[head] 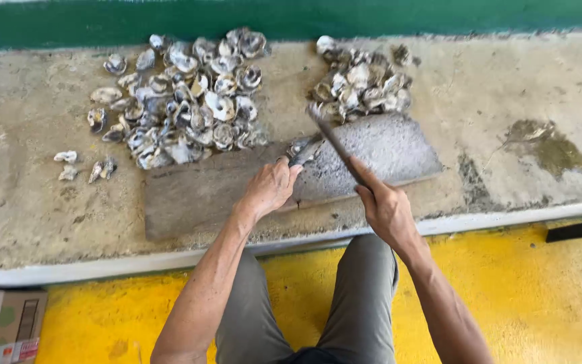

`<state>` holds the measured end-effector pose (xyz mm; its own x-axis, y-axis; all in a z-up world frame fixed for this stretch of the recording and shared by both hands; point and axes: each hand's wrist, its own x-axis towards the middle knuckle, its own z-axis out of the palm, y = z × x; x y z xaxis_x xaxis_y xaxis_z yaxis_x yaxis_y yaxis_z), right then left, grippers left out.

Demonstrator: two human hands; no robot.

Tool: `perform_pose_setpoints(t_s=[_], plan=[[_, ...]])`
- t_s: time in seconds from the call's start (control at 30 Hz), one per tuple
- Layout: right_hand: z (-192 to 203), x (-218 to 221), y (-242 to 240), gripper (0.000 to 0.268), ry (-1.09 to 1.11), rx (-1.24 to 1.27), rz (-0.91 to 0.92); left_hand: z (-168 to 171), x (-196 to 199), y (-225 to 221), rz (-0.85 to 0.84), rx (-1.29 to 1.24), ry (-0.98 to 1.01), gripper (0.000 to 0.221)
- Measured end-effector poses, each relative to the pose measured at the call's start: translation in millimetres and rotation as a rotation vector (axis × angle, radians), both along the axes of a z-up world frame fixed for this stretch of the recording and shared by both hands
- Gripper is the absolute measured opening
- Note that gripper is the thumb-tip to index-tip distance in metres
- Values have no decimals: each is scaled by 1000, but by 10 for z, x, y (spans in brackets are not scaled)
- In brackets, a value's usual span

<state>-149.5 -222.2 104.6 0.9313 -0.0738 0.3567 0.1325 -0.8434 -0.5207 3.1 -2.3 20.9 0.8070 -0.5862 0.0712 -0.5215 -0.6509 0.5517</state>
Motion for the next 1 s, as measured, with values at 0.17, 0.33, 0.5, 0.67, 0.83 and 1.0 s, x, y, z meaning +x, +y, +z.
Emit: perform_pose_setpoints(t_s=[0.17,0.33,0.5,0.67,0.83,1.0], plan=[[-1,-30,-72,50,-120,84,127,-232,166,82,24,-17,182,43],[251,-64,-81,51,32,189,39,-171,352,106,-25,-22,169,46],[240,-82,-36,51,-167,229,28,-272,294,92,-51,44,79,47],[-56,91,-37,54,-203,47,127,-243,198,74,-44,38,30,44],[230,-63,-118,51,-118,114,106,37,39,79,-8,13,122,43],[207,-102,-28,49,-254,188,-2,-153,63,64,-8,41,57,46]])
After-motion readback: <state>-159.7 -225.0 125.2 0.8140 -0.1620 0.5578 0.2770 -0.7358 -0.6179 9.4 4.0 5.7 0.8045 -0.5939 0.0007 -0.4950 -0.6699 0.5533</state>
